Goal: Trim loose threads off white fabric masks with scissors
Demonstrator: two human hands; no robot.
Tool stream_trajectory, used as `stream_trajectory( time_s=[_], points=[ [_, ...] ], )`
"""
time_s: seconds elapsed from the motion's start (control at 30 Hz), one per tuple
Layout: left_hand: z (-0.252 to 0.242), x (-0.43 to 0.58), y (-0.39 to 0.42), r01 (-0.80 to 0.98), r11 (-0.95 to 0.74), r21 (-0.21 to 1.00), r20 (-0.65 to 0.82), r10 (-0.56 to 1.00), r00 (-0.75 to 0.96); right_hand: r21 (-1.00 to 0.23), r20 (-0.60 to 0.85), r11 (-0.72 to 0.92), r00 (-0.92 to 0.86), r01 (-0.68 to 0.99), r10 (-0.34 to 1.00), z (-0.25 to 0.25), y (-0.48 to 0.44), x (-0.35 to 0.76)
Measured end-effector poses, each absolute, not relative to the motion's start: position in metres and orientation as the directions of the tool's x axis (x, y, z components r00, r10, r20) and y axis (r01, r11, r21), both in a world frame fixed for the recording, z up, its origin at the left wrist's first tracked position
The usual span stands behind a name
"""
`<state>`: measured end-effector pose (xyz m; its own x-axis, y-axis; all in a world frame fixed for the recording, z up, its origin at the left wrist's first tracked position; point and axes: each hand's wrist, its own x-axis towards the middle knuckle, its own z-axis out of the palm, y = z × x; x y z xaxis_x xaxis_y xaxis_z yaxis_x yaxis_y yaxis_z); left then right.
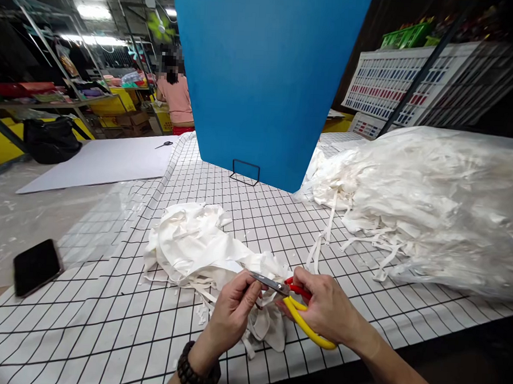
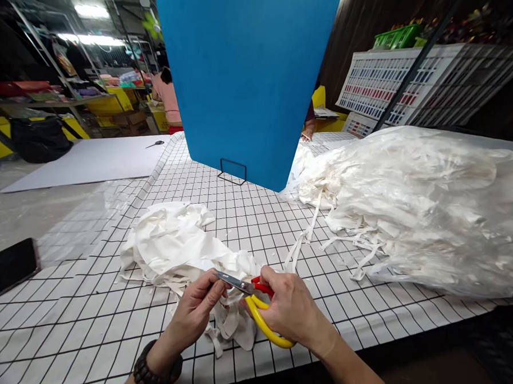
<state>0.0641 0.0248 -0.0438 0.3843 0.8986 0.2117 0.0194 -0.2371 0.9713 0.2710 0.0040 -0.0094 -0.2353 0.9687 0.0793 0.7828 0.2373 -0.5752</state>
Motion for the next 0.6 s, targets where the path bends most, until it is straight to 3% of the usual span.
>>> stream_trajectory(
  time_s=[0.13,0.27,0.37,0.5,0.6],
  points=[
    [-0.047,0.064,0.026,0.021,-0.225,0.974,0.201,0.904,0.378,-0.652,0.031,0.190,-0.225,0.734,0.974,-0.016,0.006,0.277],
    [-0.046,0.063,0.029,0.026,-0.247,0.969,0.223,0.909,0.352,-0.869,-0.071,0.050,-0.224,0.493,0.972,-0.022,0.012,0.292],
    [-0.031,0.052,0.043,0.045,-0.292,0.956,0.267,0.920,0.286,-0.944,-0.102,-0.057,-0.123,0.326,0.987,-0.029,0.020,0.310],
    [0.014,0.009,0.095,0.060,-0.432,0.900,0.435,0.900,-0.030,-0.966,-0.097,-0.118,0.099,0.228,0.990,-0.043,0.027,0.337],
    [0.045,-0.032,0.145,0.248,-0.582,0.775,0.632,0.728,-0.265,-0.964,-0.114,-0.153,0.181,0.218,0.977,-0.053,0.027,0.353]
  ],
)
